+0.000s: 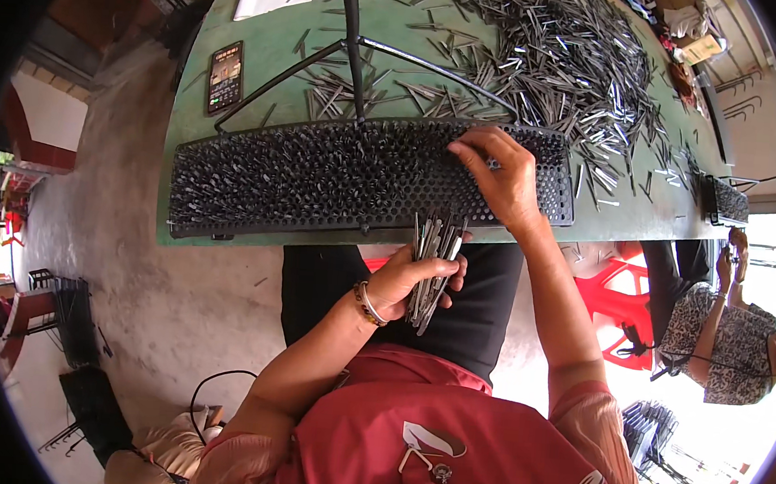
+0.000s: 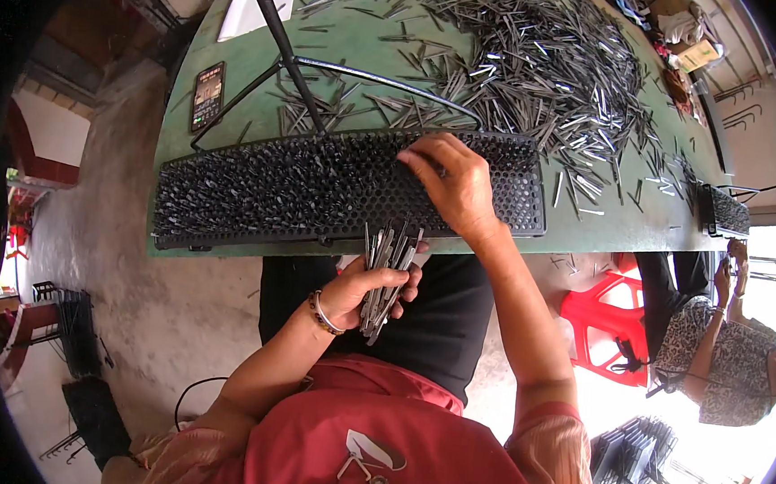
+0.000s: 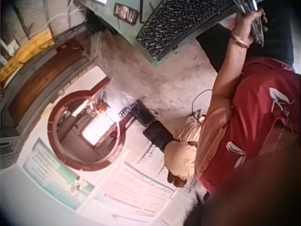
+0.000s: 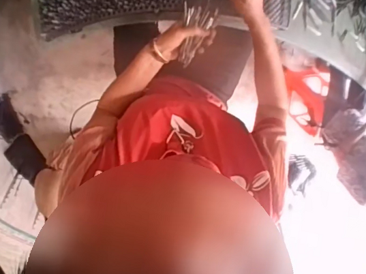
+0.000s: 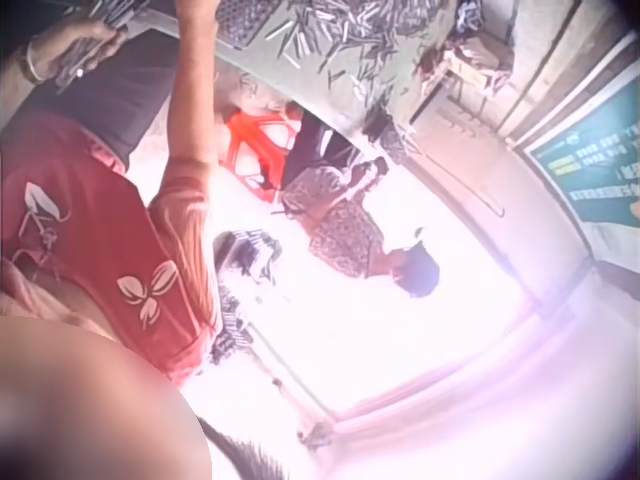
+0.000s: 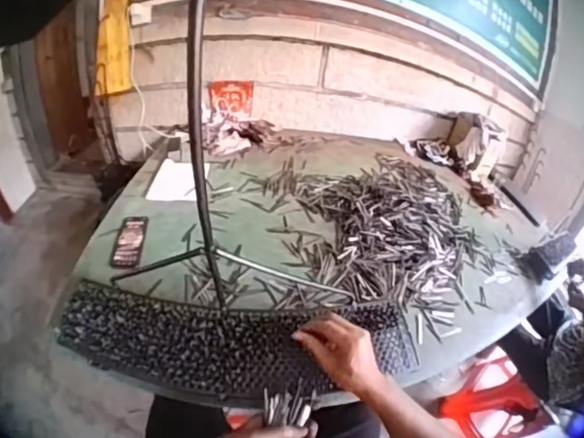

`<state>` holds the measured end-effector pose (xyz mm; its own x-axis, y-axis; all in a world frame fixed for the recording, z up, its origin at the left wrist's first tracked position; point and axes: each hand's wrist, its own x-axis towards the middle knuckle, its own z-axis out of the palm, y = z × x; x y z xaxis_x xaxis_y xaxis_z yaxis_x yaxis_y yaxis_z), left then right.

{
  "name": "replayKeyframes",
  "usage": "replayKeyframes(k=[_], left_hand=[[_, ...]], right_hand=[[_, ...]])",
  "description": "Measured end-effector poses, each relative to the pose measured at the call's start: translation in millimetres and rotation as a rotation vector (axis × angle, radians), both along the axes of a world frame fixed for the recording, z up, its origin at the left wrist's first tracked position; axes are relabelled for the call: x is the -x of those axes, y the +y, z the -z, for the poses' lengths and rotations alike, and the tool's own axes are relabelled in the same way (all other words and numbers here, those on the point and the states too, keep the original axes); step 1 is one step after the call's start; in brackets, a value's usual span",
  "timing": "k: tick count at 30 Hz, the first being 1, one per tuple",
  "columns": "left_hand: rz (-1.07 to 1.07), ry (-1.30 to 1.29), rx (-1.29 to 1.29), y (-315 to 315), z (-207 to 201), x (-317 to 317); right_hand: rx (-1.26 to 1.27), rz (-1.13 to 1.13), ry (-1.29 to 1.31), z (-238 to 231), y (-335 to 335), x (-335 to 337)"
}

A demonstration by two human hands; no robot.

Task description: Inspecting small metal stakes and inserting them into a perforated grid holder on a workbench.

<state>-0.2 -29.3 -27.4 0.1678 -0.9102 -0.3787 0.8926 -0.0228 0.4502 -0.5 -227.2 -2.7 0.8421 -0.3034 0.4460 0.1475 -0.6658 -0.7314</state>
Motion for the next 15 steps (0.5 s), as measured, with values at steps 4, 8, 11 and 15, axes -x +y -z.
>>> replayKeyframes(k=[4, 8, 11, 15], left_hand=[[0.024, -0.063, 0.006, 0, -2, 0], [0.019, -0.092, 0.029, 1, -1, 1], [0.010, -0.110, 0.036, 2, -1, 0], [-0.006, -0.102, 0.045, 2, 1, 0]], right_hand=[[0.165, 0.005, -0.044, -1, 4, 0], [0.260, -0.018, -0.065, -6, 6, 1], [0.396, -0.029, -0.018, -7, 6, 1], [0.307, -0.001, -0.055, -10, 10, 4]])
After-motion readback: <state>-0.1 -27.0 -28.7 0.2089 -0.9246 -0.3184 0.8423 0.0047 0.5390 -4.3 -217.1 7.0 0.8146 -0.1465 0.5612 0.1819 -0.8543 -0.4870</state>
